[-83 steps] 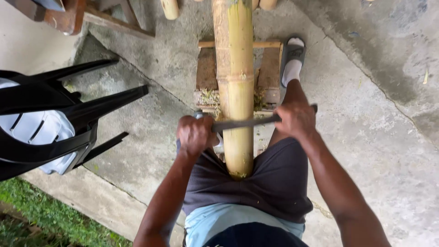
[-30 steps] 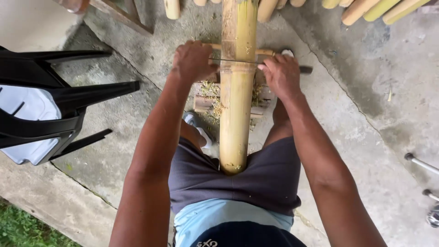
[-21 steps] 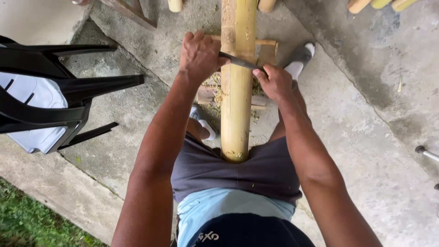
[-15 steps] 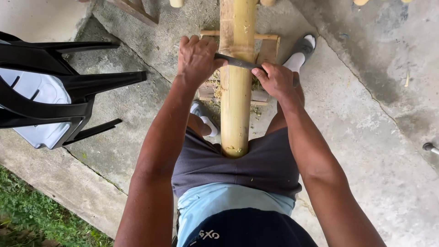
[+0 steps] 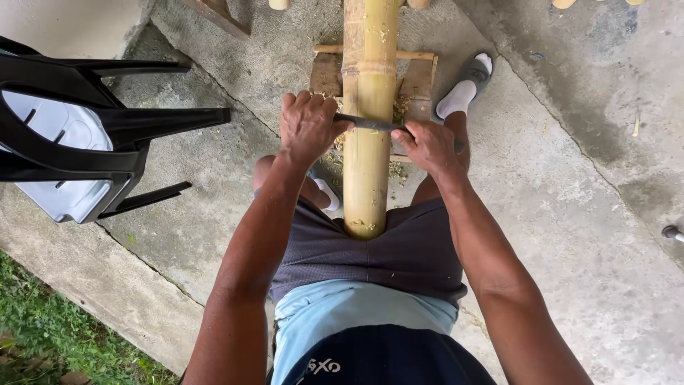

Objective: The recorder uses a drawknife and a regular knife to scrape and smooth the surface of a bamboo pole in an outdoor workshop.

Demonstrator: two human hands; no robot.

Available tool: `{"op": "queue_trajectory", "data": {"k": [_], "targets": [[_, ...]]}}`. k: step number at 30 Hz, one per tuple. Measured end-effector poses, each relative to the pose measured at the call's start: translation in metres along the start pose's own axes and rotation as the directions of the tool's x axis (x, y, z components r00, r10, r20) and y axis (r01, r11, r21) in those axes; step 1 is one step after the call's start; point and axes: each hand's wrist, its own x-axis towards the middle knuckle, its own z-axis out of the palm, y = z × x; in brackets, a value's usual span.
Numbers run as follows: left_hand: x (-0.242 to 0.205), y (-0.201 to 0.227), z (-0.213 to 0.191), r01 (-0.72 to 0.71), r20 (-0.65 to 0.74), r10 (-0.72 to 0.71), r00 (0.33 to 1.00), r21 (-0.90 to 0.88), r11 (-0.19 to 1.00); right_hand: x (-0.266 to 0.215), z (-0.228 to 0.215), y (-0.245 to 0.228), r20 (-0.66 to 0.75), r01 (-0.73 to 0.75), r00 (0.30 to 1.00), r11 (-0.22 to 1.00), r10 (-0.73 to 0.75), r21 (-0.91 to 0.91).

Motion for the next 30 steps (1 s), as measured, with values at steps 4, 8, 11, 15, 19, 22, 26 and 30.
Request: {"op": "queue_trajectory", "data": {"k": [4, 8, 11, 15, 19, 22, 26, 30], "targets": [[-0.030, 0.012, 0.004, -0.056, -0.119, 0.056, 0.991, 0.003, 0.998, -0.032, 0.006, -0.008, 0.011, 0.000, 1.000, 1.000, 0.000, 0.015], [-0.090, 0.034, 0.017, 0.043, 0.174, -0.038, 0.984, -0.024, 0.999, -0.087, 0.014, -0.021, 0.226, -0.124, 0.968, 0.991, 0.108, 0.059], [-0.128, 0.049, 0.020, 0.009, 0.064, -0.003, 0.998, -0.094, 0.995, -0.119, 0.012, -0.028, 0.148, -0.026, 0.989, 0.995, 0.011, 0.099], [-0.120, 0.048, 0.018, 0.015, -0.013, -0.017, 1.000, -0.144, 0.989, -0.096, 0.007, -0.011, 0.046, 0.104, 0.993, 0.993, -0.107, 0.056], [-0.037, 0.014, 0.027, -0.075, -0.201, 0.064, 0.978, -0.047, 0.996, -0.013, -0.017, 0.006, 0.049, 0.080, 0.995, 0.996, -0.083, 0.048], [0.021, -0.012, 0.044, -0.070, -0.142, 0.075, 0.987, 0.045, 0.997, 0.035, -0.026, 0.026, 0.037, 0.067, 0.997, 0.997, -0.066, -0.038], [0.077, -0.025, 0.030, -0.108, -0.225, 0.120, 0.967, 0.065, 0.992, 0.079, -0.046, 0.030, -0.033, 0.043, 0.998, 0.995, -0.046, -0.091], [0.092, -0.023, 0.010, -0.099, -0.159, 0.105, 0.982, 0.042, 0.994, 0.089, -0.045, 0.030, 0.010, -0.041, 0.999, 0.997, 0.042, -0.068]]}}
